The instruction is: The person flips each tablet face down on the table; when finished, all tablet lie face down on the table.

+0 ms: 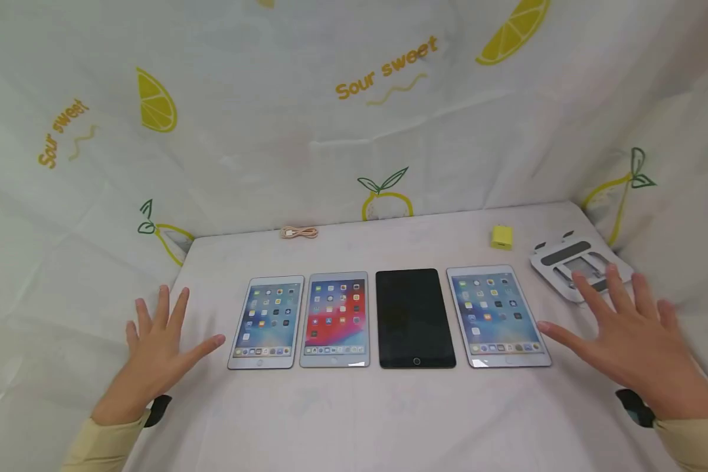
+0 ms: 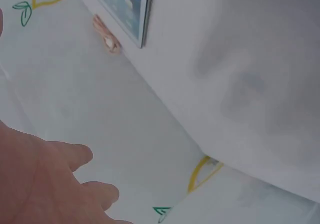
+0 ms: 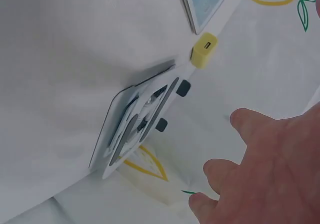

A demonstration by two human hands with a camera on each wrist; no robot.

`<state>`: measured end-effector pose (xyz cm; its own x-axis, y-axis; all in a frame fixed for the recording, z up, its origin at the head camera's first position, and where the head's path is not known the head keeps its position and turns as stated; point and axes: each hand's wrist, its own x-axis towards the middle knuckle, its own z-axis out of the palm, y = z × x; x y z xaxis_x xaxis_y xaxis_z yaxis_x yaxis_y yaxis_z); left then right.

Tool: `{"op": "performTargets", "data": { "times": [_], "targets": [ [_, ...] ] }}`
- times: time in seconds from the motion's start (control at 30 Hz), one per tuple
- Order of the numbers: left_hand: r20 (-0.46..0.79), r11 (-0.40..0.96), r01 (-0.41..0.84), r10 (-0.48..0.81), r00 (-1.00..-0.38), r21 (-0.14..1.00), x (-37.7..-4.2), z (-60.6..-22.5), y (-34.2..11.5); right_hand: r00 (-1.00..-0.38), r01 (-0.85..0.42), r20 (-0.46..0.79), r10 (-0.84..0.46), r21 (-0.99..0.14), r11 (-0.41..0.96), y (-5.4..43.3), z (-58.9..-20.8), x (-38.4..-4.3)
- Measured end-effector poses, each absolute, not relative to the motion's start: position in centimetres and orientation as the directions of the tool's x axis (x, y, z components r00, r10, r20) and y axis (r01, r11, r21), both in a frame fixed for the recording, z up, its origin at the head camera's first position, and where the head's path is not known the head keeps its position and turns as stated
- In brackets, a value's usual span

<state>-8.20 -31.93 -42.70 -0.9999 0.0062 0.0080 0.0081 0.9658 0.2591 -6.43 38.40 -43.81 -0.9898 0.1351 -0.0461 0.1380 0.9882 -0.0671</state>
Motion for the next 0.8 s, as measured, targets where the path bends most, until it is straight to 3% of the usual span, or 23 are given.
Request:
{"op": "performTargets", "data": {
  "times": [0.2, 0.5, 0.8],
  "targets": [
    [0.002, 0.929, 0.110, 0.117, -0.993, 0.354, -9.9, -42.9, -27.7, -0.998, 0.058, -0.012, 0.057, -0.128, 0.990, 37.9, -44.0, -6.8],
    [0.029, 0.820, 0.323, 0.352, -0.936, 0.473, -11.6, -41.7, -15.1, -0.997, 0.016, -0.082, -0.011, -0.330, 0.944, 35.0, -43.9, -8.1],
    [-0.020, 0.605, 0.389, 0.557, -0.830, 0.694, -11.9, -43.1, -1.7, -0.992, 0.011, -0.123, -0.033, -0.344, 0.939, 33.0, -44.9, -9.1]
  ]
}}
